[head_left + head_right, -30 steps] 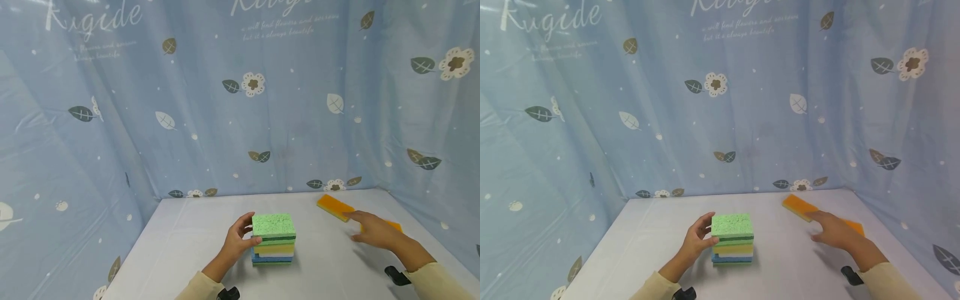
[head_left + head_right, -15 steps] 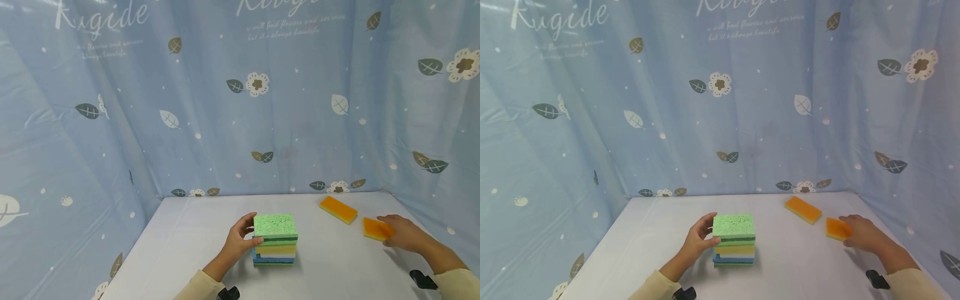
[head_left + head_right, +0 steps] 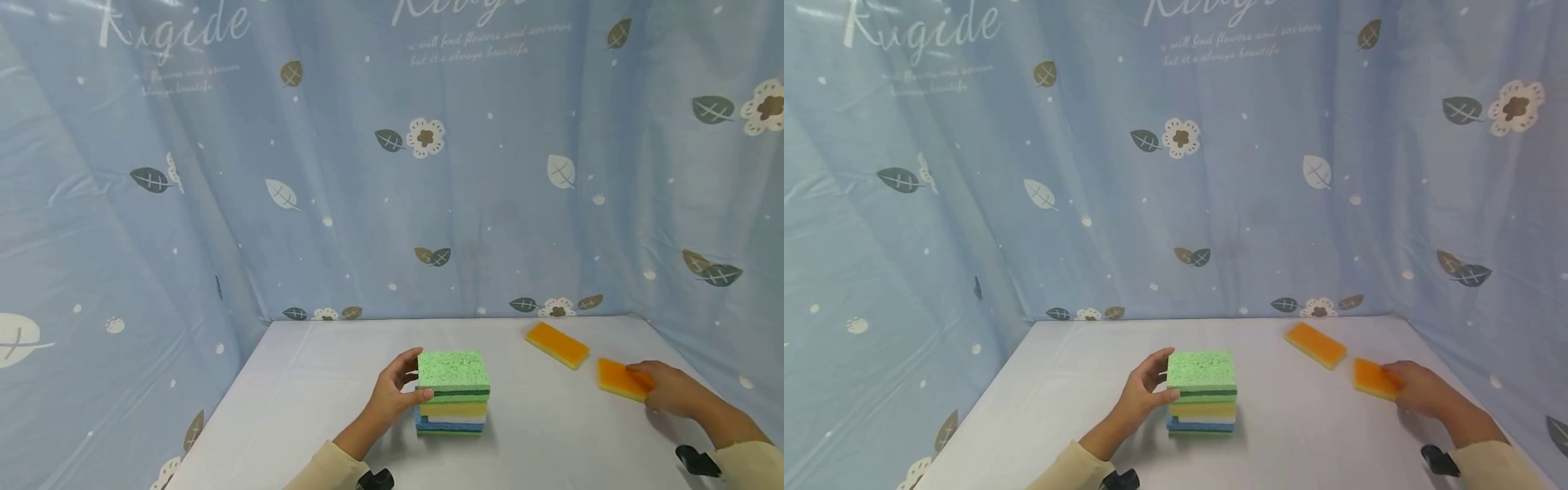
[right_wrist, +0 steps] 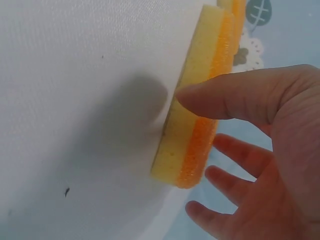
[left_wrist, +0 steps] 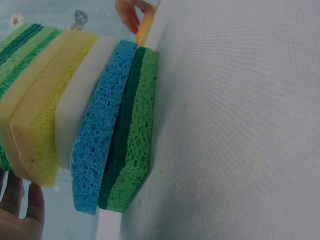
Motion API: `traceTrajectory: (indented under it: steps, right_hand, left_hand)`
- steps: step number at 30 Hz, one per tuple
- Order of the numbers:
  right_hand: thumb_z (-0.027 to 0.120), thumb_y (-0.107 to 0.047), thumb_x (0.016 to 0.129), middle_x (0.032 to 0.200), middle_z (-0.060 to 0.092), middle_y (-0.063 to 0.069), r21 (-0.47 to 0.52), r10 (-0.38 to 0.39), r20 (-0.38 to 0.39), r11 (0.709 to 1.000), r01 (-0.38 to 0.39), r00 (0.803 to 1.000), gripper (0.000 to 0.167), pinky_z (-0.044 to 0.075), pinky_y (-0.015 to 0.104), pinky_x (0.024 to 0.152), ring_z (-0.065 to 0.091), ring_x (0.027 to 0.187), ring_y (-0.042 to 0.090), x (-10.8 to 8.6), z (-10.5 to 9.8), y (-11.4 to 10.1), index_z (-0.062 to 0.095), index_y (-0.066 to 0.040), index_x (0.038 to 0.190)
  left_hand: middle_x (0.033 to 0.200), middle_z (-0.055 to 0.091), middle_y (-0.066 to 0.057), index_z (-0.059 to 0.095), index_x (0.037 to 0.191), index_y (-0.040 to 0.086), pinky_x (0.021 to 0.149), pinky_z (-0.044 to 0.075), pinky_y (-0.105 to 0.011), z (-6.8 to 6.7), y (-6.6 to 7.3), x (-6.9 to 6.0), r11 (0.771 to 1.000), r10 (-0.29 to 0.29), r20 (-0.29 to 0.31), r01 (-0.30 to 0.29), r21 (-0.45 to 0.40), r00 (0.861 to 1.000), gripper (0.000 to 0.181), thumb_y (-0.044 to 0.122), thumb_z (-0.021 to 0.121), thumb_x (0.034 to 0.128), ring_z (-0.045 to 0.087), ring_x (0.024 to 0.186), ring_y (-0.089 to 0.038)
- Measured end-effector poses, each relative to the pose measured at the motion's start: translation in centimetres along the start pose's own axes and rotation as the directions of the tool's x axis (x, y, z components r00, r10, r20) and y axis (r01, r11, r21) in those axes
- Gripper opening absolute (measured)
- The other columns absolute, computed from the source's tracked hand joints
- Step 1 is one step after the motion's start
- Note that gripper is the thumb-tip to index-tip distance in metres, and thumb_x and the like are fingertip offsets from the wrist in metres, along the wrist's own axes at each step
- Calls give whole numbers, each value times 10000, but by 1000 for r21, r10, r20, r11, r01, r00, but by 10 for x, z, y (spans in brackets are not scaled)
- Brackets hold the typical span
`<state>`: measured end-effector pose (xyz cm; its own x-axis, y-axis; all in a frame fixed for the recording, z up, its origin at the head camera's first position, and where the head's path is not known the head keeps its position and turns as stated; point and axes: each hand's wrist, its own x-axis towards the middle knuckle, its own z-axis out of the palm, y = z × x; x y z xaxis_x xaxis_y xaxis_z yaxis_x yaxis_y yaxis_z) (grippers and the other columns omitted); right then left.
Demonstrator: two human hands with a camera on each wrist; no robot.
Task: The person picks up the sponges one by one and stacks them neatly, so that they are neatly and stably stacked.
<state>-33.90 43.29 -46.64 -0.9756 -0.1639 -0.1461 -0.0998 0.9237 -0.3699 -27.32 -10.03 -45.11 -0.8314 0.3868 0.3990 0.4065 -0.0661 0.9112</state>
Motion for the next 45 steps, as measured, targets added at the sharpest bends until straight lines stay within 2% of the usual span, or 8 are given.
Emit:
traceTrajectory:
  steps: [4,9,14,23,30,35,42,45]
  right_hand:
    - [721,-6,687,1239,454,404,14,14,14,1000,-15,1000,610,336,703,914,441,1058,545,2,2,1,525,141,1246]
    - [717,-9,703,1241,466,392,23,22,16,999,-22,1000,601,339,700,913,465,1034,506,2,3,4,517,120,1254]
    - [735,2,721,1234,472,392,16,2,-7,1000,-2,1000,582,319,710,921,442,1064,544,0,2,6,516,122,1247]
    - [783,-53,746,1227,490,379,-4,-5,-38,1000,5,999,606,327,706,917,444,1078,548,-5,-1,1,518,114,1264]
    - [769,-69,720,1218,516,372,-42,-102,-113,994,98,988,590,337,704,909,457,1092,558,-12,-12,-13,552,111,1239]
    - [778,-86,708,1210,530,365,-53,-150,-174,988,143,973,602,353,700,891,468,1092,557,-17,-21,-23,561,111,1235]
    - [795,-87,708,1187,547,344,-63,-194,-196,981,185,961,604,368,690,880,487,1074,535,-23,-27,-38,570,118,1229]
    - [804,-96,707,1179,552,335,-86,-223,-217,974,209,950,597,372,689,875,499,1063,522,-26,-30,-47,583,110,1221]
  left_hand:
    - [1346,480,-203,379,1469,50,1028,376,-465,-1,1,0,1000,-18,2,18,-2,1000,711,129,751,868,450,1236,-350]
    - [1346,474,-216,370,1472,44,1030,370,-473,0,2,0,1000,-26,11,26,-5,1000,712,129,744,873,443,1239,-368]
    - [1337,480,-230,368,1471,37,1031,369,-476,0,2,0,1000,-10,16,10,-1,1000,707,125,739,876,444,1237,-382]
    - [1334,491,-201,371,1471,54,1035,357,-496,1,1,-1,1000,-21,14,21,-2,1000,701,109,737,876,458,1234,-333]
    - [1323,503,-191,381,1465,54,1037,322,-579,1,-1,-1,1000,-10,6,10,-16,1000,694,103,738,872,465,1226,-336]
    - [1321,505,-193,378,1465,42,1031,348,-537,1,-1,0,1000,-9,2,9,-10,1000,694,95,736,873,466,1225,-345]
    - [1327,494,-217,368,1470,35,1012,393,-446,1,1,-1,1000,-18,-4,18,4,1000,700,105,733,877,470,1217,-357]
    - [1330,498,-204,368,1471,34,1009,399,-462,1,2,-2,1000,-11,-5,11,14,1000,702,115,733,877,476,1214,-356]
